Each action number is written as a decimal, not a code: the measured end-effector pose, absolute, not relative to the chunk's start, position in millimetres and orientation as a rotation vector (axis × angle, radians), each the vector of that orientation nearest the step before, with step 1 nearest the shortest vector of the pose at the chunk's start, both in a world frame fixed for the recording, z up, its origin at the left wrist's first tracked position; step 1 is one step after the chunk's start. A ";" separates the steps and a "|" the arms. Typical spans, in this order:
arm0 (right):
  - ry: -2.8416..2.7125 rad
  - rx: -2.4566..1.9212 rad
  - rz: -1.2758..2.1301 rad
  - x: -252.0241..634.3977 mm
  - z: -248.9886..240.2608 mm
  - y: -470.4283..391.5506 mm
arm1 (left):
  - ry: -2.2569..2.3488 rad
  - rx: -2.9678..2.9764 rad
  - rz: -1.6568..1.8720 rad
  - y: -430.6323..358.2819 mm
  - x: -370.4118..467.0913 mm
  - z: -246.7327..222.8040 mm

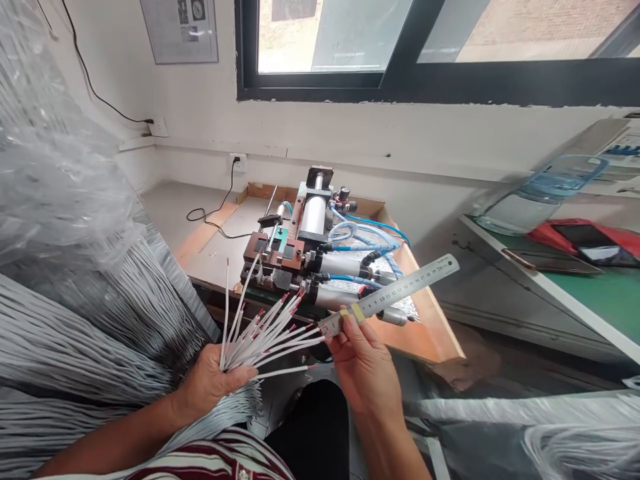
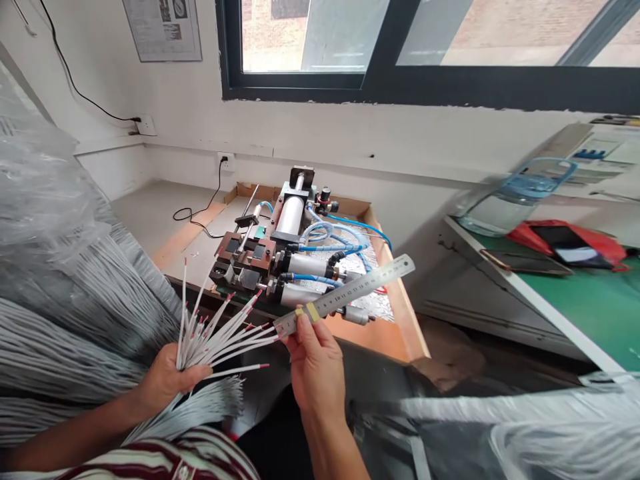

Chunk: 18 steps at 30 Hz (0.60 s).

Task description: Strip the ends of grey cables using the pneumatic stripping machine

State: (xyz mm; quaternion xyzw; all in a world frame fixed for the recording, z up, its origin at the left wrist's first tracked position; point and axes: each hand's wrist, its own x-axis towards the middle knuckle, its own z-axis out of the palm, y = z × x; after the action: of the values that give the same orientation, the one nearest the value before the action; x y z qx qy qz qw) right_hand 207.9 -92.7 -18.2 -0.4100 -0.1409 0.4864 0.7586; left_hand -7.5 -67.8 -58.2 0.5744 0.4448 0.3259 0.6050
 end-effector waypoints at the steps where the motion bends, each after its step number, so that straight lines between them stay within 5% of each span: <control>1: -0.300 -0.882 1.058 206.5 -18.3 -92.7 | 1.039 1.316 0.753 -67.8 -7.4 -58.0; 18: -0.349 -0.865 0.994 203.4 -23.8 -90.5 | 1.095 1.404 0.713 -67.5 -8.8 -60.3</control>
State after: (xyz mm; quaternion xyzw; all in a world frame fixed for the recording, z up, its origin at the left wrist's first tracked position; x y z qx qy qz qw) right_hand 203.4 -90.5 -23.8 -0.4000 -0.1613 0.4596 0.7764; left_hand -8.8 -67.5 -60.3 0.5993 0.4674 0.3042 0.5743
